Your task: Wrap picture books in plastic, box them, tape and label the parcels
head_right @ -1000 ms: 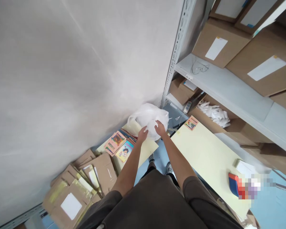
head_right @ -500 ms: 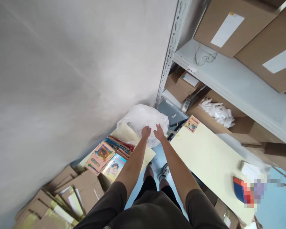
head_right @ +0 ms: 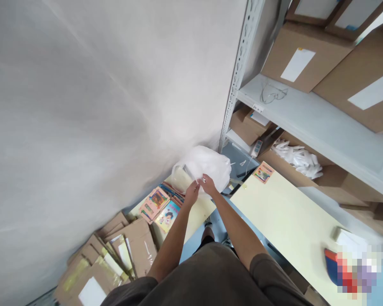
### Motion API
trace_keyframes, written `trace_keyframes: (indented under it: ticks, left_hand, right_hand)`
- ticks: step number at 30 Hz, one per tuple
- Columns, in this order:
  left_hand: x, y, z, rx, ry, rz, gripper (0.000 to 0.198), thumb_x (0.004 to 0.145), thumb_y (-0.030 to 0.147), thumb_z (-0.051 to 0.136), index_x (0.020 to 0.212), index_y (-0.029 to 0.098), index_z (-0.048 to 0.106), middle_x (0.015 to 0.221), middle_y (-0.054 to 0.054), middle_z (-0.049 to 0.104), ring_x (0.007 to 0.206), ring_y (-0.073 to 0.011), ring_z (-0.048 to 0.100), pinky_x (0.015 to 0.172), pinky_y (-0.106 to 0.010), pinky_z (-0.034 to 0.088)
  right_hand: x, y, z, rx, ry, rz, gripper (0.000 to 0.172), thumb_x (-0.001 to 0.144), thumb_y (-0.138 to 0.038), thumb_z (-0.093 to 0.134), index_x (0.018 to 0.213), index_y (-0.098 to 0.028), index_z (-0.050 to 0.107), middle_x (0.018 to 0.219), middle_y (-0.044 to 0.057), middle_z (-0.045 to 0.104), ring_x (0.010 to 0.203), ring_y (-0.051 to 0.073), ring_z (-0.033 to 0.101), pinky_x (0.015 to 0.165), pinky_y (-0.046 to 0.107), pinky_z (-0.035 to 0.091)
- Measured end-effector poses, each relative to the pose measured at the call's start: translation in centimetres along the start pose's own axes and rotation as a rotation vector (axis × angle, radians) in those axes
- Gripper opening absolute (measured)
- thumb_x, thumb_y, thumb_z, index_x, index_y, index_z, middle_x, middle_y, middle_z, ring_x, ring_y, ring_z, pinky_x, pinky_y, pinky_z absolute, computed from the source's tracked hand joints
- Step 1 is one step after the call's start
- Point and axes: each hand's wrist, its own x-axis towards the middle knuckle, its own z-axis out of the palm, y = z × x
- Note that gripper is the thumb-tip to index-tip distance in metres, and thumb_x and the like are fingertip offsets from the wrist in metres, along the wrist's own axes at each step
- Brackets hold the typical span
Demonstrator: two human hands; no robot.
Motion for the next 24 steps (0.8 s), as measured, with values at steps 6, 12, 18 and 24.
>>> trace_keyframes:
  ticks: [6, 12, 18, 24]
  left_hand:
    - [-0.5, 3.4, -1.5, -0.136, 0.093, -0.169, 0.051, 0.089, 0.056, 0.079, 0.126, 0.021, 0.076, 0.138, -0.017, 0.072, 0.122, -0.0316, 0.07, 0.107, -0.046, 0.057]
    - [-0.3, 8.3, 0.0, -0.493, 0.068, -0.285, 0.09, 0.077, 0.057, 0.09, 0.155, 0.025, 0.056, 0.168, -0.018, 0.047, 0.142, -0.0333, 0.059, 0.111, -0.042, 0.053]
    - [-0.9, 15.1, 3.6, -0.721, -0.188, -0.185, 0.065, 0.068, 0.057, 0.091, 0.119, 0.019, 0.077, 0.118, -0.015, 0.079, 0.113, -0.0301, 0.074, 0.102, -0.045, 0.057]
    - [-3.0, 21.4, 8.8, -0.451, -0.111, -0.037, 0.052, 0.07, 0.058, 0.087, 0.095, 0.013, 0.081, 0.088, -0.009, 0.08, 0.083, -0.0254, 0.072, 0.076, -0.035, 0.057]
  right_hand:
    - [-1.8, -4.7, -5.3, -0.146, 0.116, -0.034, 0.031, 0.077, -0.046, 0.069, 0.071, -0.027, 0.045, 0.075, -0.002, 0.055, 0.076, 0.02, 0.053, 0.077, 0.033, 0.048]
    - [-5.5, -8.7, -12.6, 0.139, -0.014, -0.064, 0.028, 0.07, -0.043, 0.074, 0.078, -0.025, 0.053, 0.073, -0.005, 0.059, 0.074, 0.018, 0.055, 0.069, 0.029, 0.048]
    - [-11.6, -9.4, -20.6, 0.501, 0.047, -0.032, 0.047, 0.067, -0.049, 0.09, 0.098, -0.025, 0.065, 0.088, -0.001, 0.077, 0.08, 0.023, 0.072, 0.076, 0.036, 0.059]
    - [-19.2, -6.9, -28.3, 0.511, 0.463, 0.009, 0.062, 0.053, -0.056, 0.098, 0.093, -0.026, 0.063, 0.082, 0.003, 0.079, 0.074, 0.028, 0.073, 0.069, 0.041, 0.059]
